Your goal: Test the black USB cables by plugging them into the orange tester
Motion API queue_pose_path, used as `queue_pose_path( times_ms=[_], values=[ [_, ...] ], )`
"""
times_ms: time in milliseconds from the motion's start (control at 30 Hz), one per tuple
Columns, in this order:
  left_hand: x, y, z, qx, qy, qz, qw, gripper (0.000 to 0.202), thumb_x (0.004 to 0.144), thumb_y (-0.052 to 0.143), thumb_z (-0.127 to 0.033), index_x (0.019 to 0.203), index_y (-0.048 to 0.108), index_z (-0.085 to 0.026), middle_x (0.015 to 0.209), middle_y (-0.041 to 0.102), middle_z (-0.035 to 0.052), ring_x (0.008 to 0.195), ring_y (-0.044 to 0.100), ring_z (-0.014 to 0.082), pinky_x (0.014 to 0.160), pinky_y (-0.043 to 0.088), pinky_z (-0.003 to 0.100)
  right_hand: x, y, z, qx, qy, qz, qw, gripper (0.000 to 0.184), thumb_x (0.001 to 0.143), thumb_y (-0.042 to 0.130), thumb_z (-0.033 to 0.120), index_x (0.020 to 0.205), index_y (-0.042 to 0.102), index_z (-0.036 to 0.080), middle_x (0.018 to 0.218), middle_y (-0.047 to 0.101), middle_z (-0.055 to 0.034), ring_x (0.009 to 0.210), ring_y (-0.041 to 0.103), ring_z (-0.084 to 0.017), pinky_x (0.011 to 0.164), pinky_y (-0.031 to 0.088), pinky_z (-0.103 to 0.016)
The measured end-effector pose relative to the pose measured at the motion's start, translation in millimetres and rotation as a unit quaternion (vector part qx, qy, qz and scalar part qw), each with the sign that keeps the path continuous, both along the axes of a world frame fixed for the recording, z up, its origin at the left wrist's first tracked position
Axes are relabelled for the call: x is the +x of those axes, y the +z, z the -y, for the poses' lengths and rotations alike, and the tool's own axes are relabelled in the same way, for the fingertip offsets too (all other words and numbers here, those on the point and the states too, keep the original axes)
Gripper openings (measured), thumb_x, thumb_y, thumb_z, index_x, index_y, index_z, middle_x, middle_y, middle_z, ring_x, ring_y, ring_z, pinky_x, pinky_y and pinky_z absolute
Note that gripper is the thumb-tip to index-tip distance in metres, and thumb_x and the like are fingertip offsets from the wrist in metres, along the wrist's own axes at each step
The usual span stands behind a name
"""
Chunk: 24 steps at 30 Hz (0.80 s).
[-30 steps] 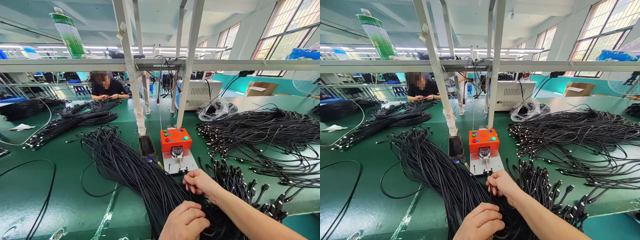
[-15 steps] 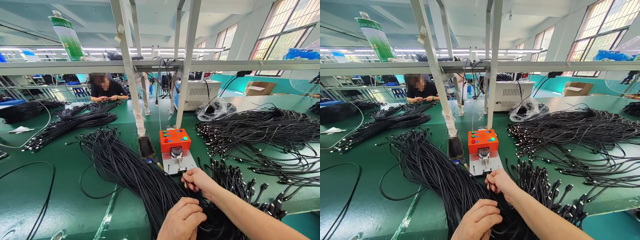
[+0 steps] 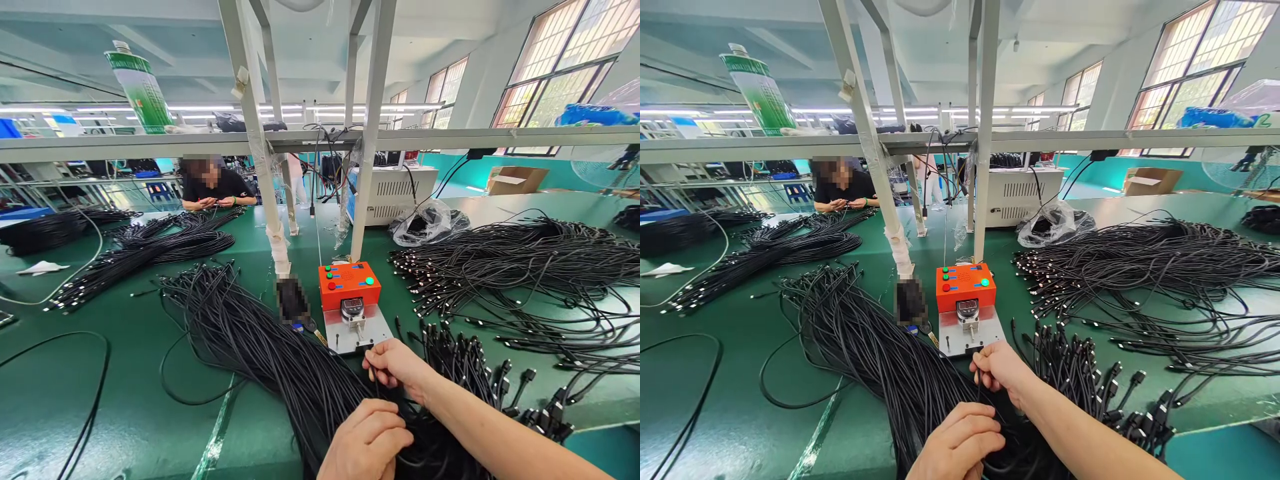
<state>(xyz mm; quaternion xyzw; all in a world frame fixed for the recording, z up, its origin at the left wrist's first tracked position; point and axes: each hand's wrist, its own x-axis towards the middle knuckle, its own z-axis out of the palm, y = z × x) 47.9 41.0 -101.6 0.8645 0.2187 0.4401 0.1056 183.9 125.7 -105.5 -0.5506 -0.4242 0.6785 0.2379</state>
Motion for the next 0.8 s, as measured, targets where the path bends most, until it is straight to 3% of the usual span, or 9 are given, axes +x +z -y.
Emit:
queue_pose_path(
  times_ms=[567,667,733,800],
  values=[
    [2,-0.3,-2,0.002,0.002,-0.010,1.000,0.022,0.076,0.045,-0.001,0.088,0.061,-0.010,0.082,0.069,0.0074,0.088,0.060,0.0169,0.077,0.053,0.026,-1,-8.0,-1,0.007,0.015,0.003,1.000,0.025,0.081,0.045,0.026,0.066,0.054,0.009,0.047,0.054,-0.0010,0.030,0.035,-0.002,0.030,0.018,-0.013],
    [0,2.2,-1,-0.009,-0.003,-0.015,1.000,0.020,0.078,0.047,-0.003,0.090,0.061,-0.010,0.085,0.069,0.0082,0.091,0.060,0.0176,0.078,0.053,0.026,9,7.1,0,0.056,0.056,0.059,0.995,0.027,0.080,0.046,0.030,0.063,0.055,0.010,0.054,0.059,-0.0030,0.032,0.040,-0.003,0.031,0.021,-0.015],
    [-4,3.9,2,-0.012,-0.005,-0.026,1.000,0.020,0.079,0.048,-0.004,0.093,0.061,-0.011,0.088,0.069,0.0086,0.093,0.059,0.0183,0.080,0.052,0.027,30,30.1,1,0.154,0.068,0.136,0.976,0.028,0.079,0.048,0.032,0.064,0.058,0.011,0.059,0.061,-0.0038,0.035,0.044,-0.004,0.035,0.027,-0.016],
    [-9,5.0,6,0.002,0.007,-0.052,0.999,0.019,0.080,0.050,-0.007,0.094,0.061,-0.012,0.088,0.069,0.0072,0.095,0.059,0.0183,0.081,0.052,0.027,61,58.3,3,0.267,0.021,0.221,0.938,0.027,0.079,0.047,0.034,0.074,0.062,0.012,0.064,0.064,-0.0028,0.038,0.045,-0.004,0.040,0.033,-0.017]
  ],
)
